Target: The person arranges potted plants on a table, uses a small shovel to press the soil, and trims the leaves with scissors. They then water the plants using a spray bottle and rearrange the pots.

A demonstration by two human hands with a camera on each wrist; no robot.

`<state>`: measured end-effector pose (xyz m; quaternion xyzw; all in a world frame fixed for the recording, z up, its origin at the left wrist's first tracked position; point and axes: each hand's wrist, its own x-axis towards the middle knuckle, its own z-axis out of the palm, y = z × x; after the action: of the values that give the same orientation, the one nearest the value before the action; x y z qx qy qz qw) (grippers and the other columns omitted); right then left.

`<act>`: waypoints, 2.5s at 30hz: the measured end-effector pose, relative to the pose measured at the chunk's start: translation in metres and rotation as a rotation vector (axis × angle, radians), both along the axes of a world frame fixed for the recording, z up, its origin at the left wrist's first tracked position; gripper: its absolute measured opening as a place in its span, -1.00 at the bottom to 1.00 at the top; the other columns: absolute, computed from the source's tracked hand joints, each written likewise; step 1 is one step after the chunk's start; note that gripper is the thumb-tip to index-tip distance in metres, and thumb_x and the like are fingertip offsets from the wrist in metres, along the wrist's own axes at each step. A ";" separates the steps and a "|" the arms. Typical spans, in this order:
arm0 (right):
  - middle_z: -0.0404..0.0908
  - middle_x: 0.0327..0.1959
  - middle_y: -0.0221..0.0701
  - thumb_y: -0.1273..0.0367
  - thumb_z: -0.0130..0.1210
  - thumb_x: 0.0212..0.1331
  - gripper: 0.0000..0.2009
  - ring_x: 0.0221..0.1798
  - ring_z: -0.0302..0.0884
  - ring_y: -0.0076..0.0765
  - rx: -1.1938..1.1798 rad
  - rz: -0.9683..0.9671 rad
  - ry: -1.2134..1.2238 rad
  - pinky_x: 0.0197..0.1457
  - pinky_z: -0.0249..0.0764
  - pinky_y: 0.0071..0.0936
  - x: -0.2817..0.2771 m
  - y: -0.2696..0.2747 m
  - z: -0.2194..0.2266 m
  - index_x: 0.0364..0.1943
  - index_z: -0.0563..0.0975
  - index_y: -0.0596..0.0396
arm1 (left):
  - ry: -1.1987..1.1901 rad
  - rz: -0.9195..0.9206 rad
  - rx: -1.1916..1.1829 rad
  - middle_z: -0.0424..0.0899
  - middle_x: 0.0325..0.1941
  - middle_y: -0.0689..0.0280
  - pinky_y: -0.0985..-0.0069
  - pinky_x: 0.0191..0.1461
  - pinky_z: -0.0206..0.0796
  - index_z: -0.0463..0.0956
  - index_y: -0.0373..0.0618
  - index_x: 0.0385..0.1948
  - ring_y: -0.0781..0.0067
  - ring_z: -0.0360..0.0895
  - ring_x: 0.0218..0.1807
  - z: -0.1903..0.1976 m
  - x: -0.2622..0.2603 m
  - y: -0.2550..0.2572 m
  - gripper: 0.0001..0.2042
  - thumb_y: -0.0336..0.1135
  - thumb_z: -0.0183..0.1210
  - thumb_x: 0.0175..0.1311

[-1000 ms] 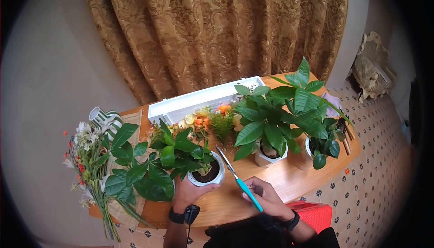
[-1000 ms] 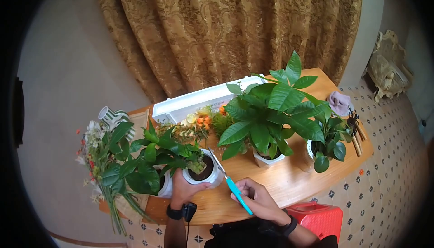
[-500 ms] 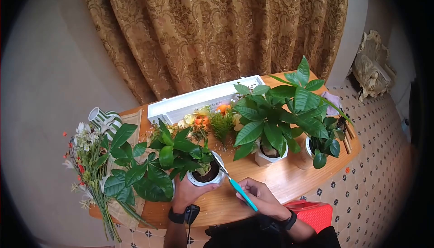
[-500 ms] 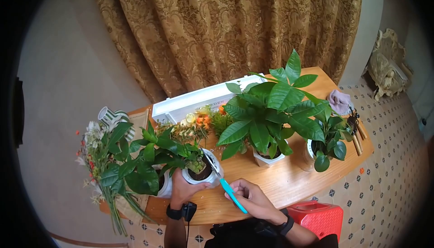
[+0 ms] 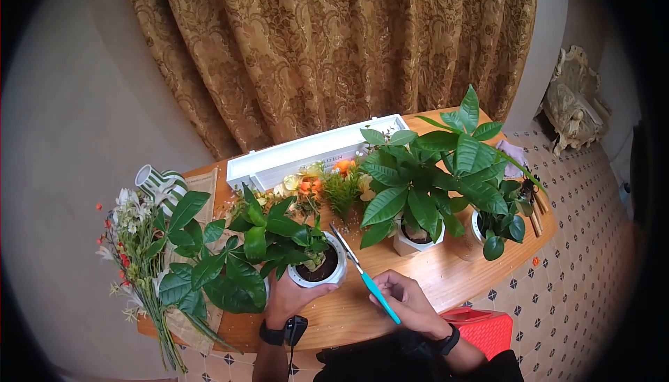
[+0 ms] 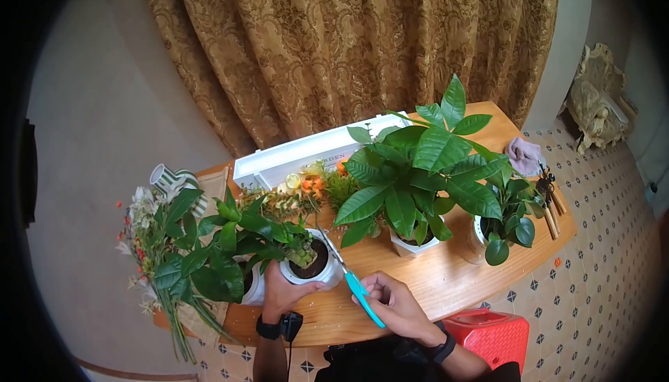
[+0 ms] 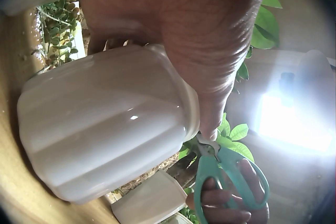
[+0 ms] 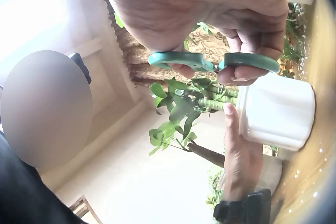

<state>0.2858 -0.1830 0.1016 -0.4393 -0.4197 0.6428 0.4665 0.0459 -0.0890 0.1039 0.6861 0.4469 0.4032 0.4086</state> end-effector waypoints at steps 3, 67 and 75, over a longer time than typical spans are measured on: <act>0.65 -0.17 -0.40 0.44 0.18 0.35 -0.73 -0.23 0.56 -0.63 0.115 -0.067 -0.049 -0.14 0.50 -0.62 0.001 0.004 0.012 0.04 0.47 0.27 | 0.009 -0.007 0.024 0.69 -0.01 0.12 0.33 0.15 0.49 0.49 -0.31 0.04 0.26 0.67 0.02 0.000 0.000 0.001 -0.22 -0.17 0.70 -0.29; 0.60 -0.29 -0.38 0.42 0.33 0.17 -0.66 -0.32 0.49 -0.56 0.286 -0.112 -0.320 -0.21 0.48 -0.53 -0.008 -0.005 0.007 -0.04 0.50 0.30 | -0.018 -0.016 0.001 0.69 -0.03 0.13 0.34 0.13 0.50 0.49 -0.33 0.03 0.30 0.67 -0.01 -0.001 0.000 0.001 -0.21 -0.15 0.71 -0.29; 0.60 -0.31 -0.36 0.40 0.33 0.17 -0.66 -0.34 0.49 -0.54 0.306 -0.124 -0.348 -0.24 0.48 -0.52 -0.008 -0.005 0.006 -0.05 0.50 0.29 | -0.030 -0.012 0.005 0.69 -0.01 0.12 0.34 0.13 0.50 0.47 -0.34 0.05 0.28 0.67 0.00 0.001 0.001 0.000 -0.18 -0.14 0.71 -0.30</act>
<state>0.2781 -0.1882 0.1071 -0.4927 -0.5586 0.4566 0.4866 0.0470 -0.0892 0.1045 0.6836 0.4359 0.4120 0.4158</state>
